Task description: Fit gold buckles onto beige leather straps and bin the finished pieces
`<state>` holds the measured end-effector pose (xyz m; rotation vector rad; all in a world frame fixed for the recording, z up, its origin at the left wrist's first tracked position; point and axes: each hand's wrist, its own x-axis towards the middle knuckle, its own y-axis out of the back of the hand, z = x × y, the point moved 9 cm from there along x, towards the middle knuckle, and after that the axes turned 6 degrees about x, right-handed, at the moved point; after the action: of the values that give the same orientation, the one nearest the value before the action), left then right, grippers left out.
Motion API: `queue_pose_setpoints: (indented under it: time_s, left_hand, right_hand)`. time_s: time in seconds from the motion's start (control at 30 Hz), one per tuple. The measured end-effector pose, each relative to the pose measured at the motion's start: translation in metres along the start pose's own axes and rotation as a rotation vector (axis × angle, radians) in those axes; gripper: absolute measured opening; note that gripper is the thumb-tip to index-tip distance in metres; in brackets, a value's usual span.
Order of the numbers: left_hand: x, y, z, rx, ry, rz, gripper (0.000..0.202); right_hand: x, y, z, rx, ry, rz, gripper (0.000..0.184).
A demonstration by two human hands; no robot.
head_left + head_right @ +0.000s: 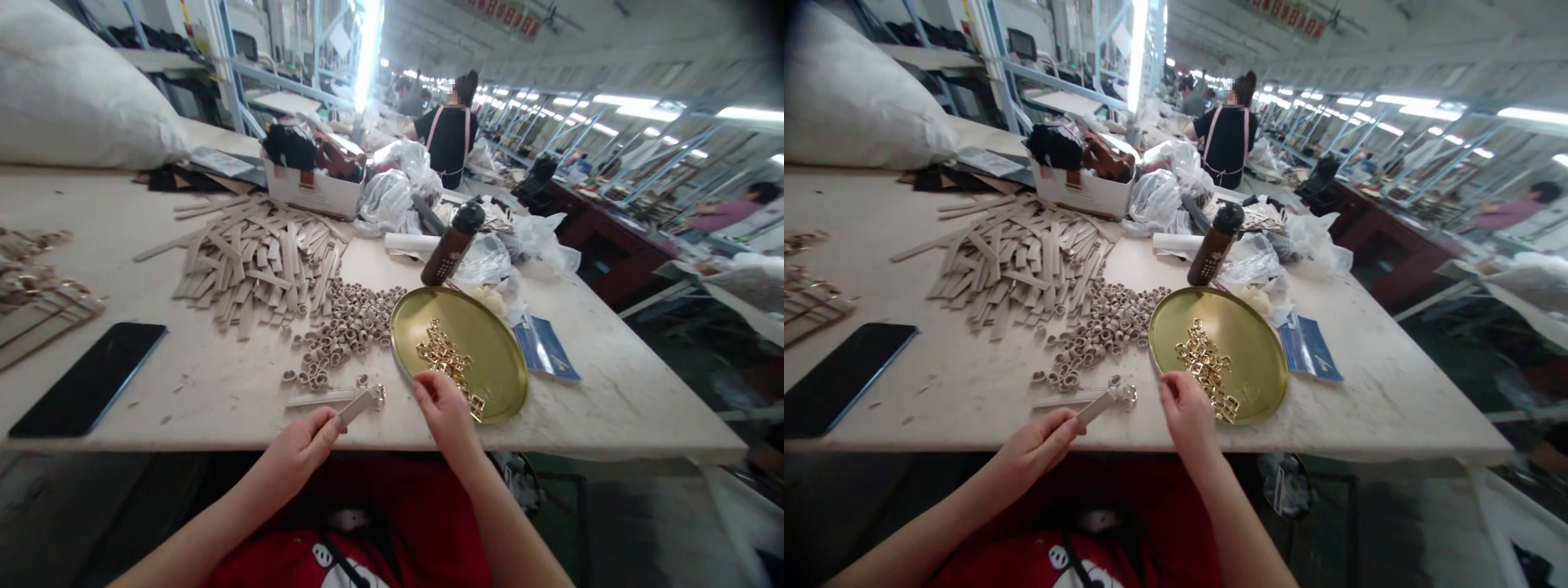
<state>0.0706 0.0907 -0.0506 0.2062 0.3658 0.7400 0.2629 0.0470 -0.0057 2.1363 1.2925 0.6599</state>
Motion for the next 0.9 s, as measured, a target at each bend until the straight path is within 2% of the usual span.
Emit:
queue_pose_setpoints:
  time_s: [0.03, 0.07, 0.13, 0.2, 0.37, 0.47, 0.53, 0.57, 0.63, 0.67, 0.73, 0.77, 0.83, 0.9]
  left_hand:
    - [0.001, -0.002, -0.003, -0.01, 0.01, -0.002, 0.037]
    - [0.002, -0.005, -0.005, -0.02, 0.016, -0.009, 0.037]
    - [0.004, -0.011, -0.008, -0.04, 0.021, -0.027, 0.037]
    - [0.004, -0.015, -0.01, -0.06, 0.026, -0.037, 0.036]
    - [0.002, -0.021, -0.013, -0.105, 0.046, -0.058, 0.036]
    - [-0.001, -0.022, -0.009, -0.096, 0.04, -0.072, 0.036]
    - [-0.002, -0.017, -0.004, -0.096, 0.042, -0.039, 0.036]
    - [-0.002, -0.013, -0.001, -0.107, 0.042, -0.007, 0.036]
    - [-0.002, -0.004, 0.007, -0.146, 0.032, 0.068, 0.034]
    - [-0.001, 0.0, 0.011, -0.17, 0.027, 0.097, 0.034]
    - [0.0, 0.002, 0.017, -0.228, 0.023, 0.124, 0.034]
    - [0.0, 0.001, 0.019, -0.26, 0.025, 0.122, 0.034]
    - [-0.001, -0.002, 0.02, -0.3, 0.027, 0.109, 0.033]
    - [-0.004, -0.003, 0.019, -0.289, 0.021, 0.09, 0.03]
  right_hand:
    - [0.015, 0.014, 0.006, -0.18, 0.032, 0.054, 0.015]
    - [0.029, 0.02, 0.013, -0.351, 0.045, 0.051, 0.015]
    - [0.051, 0.017, 0.024, -0.636, 0.065, -0.022, 0.015]
    - [0.065, 0.005, 0.031, -0.769, 0.08, -0.096, 0.016]
    - [0.079, -0.012, 0.029, -0.723, 0.107, -0.141, 0.02]
    - [0.08, -0.005, 0.023, -0.63, 0.098, -0.121, 0.019]
    - [0.073, 0.002, 0.014, -0.572, 0.094, -0.09, 0.016]
    - [0.066, 0.002, 0.008, -0.513, 0.086, -0.08, 0.014]
    - [0.043, -0.007, -0.003, -0.207, 0.013, -0.106, 0.009]
    - [0.028, -0.018, -0.005, 0.106, -0.076, -0.142, 0.007]
    - [-0.008, -0.053, -0.014, 0.776, -0.295, -0.249, 0.012]
    - [-0.026, -0.068, -0.022, 1.002, -0.375, -0.278, 0.015]
    - [-0.053, -0.088, -0.033, 1.225, -0.461, -0.301, 0.019]
    - [-0.067, -0.096, -0.04, 1.232, -0.46, -0.337, 0.02]
